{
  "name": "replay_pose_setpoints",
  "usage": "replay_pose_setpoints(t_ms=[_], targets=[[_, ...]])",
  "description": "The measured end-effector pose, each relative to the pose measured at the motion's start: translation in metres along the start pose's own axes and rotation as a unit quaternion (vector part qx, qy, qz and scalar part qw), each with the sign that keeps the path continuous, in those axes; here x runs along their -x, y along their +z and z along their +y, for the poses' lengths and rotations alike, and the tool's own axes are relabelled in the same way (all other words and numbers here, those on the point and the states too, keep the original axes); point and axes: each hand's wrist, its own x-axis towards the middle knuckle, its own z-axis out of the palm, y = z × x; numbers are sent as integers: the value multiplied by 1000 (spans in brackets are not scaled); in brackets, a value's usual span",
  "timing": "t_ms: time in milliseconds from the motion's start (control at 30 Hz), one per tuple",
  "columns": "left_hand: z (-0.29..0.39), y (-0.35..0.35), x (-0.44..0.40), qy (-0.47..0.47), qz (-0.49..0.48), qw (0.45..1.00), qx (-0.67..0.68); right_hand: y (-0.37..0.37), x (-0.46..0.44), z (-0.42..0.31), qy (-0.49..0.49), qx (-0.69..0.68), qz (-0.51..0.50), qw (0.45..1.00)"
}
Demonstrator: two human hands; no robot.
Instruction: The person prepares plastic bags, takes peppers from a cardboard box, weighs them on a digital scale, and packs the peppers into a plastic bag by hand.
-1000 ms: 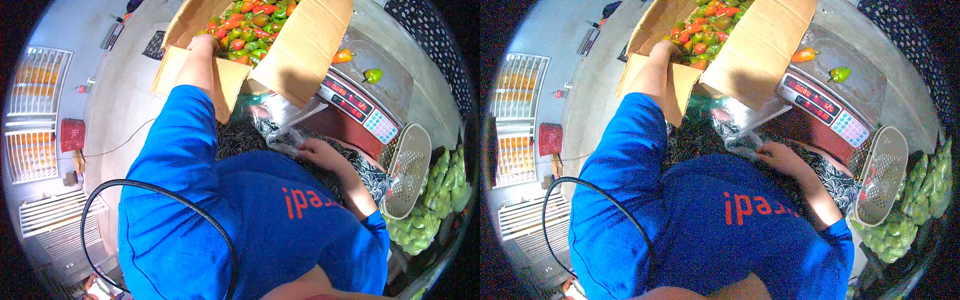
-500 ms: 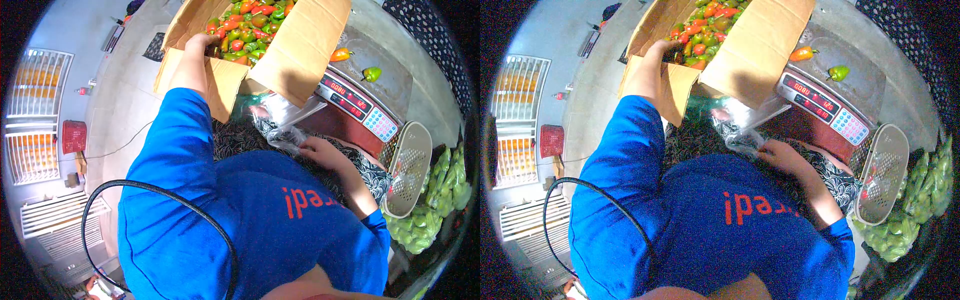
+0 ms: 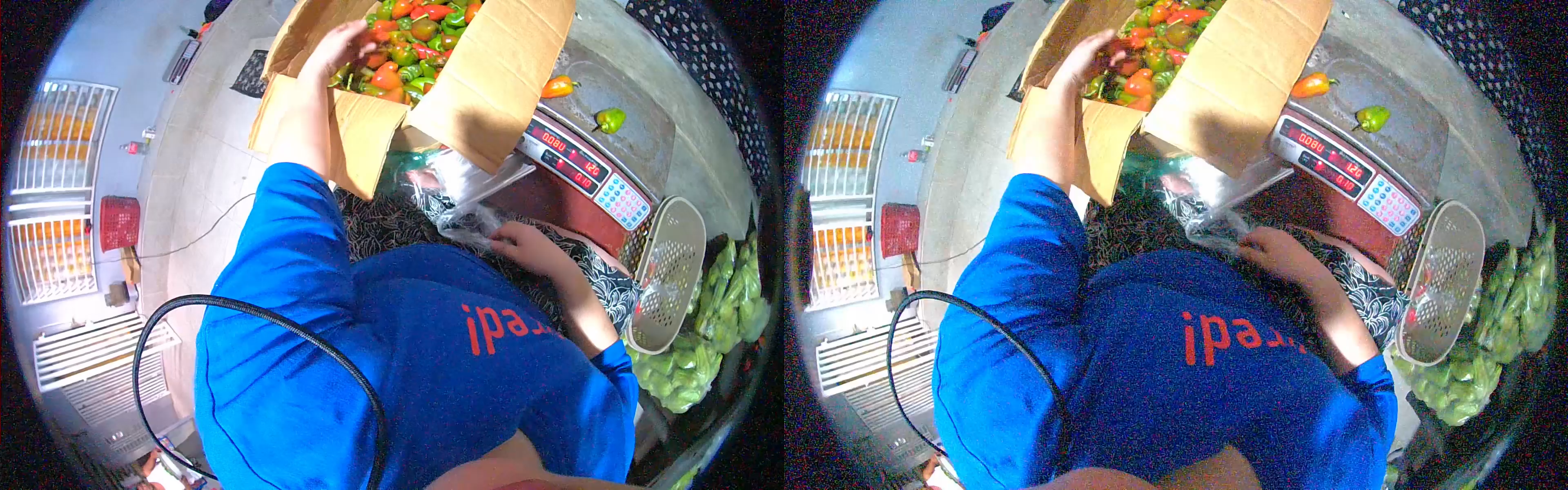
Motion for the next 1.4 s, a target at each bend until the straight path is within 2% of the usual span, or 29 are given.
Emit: replay_pose_setpoints(t_ms=[100,167,233,333,433,467,500,533,633,667,767,800,900,967,1033,1067,1133,1167,1233,1367,1400], targets=[[18,-6,10,75,82,989,97,1,-1,1,3,-4,-4,1000],[10,-33,1,96,69,963,242,1,-2,1,8,-9,-3,1000],[12,-31,7,97,100,958,249,3,-2,0,21,-9,-1,1000],[14,-17,6,34,181,948,258,3,-2,-2,26,-1,1,1000],[2,-30,-4,12,334,932,143,2,-2,-1,29,-5,-8,1000],[-11,-45,-17,18,354,935,-16,2,-2,0,27,-7,-6,1000],[-29,-65,-36,23,363,915,-174,3,-2,3,25,-9,-3,1000],[-39,-74,-47,28,363,872,-327,3,-2,6,24,-11,-1,1000],[-12,-27,-17,-115,261,783,-553,-2,2,0,21,-23,-8,999],[-25,-41,-33,-129,232,771,-578,-1,2,1,24,-18,-6,1000],[-41,-51,-46,-253,109,779,-563,0,1,2,31,-13,-7,999],[-50,-62,-59,-257,146,759,-580,-1,1,0,34,-16,-10,999],[-73,-82,-82,-319,46,784,-531,2,0,3,38,-16,-4,999],[-78,-83,-80,-290,75,838,-456,1,-1,-1,42,-20,-3,999],[-94,-81,-67,-180,133,912,-344,-3,1,-11,52,-36,-14,998],[-107,-71,-46,-81,173,946,-263,-3,0,-12,45,-31,-15,998],[-114,-70,-48,-82,181,961,-192,-3,-1,-12,31,-20,-17,999],[-109,-75,-71,-182,150,950,-205,-2,-2,-11,31,-20,-17,999],[-105,-84,-88,-286,112,928,-213,0,-2,-8,30,-18,-18,999],[-111,-83,-91,-289,133,929,-190,2,-3,-6,30,-25,-19,999],[-109,-83,-94,-317,113,922,-194,3,-3,-4,27,-24,-16,999]])
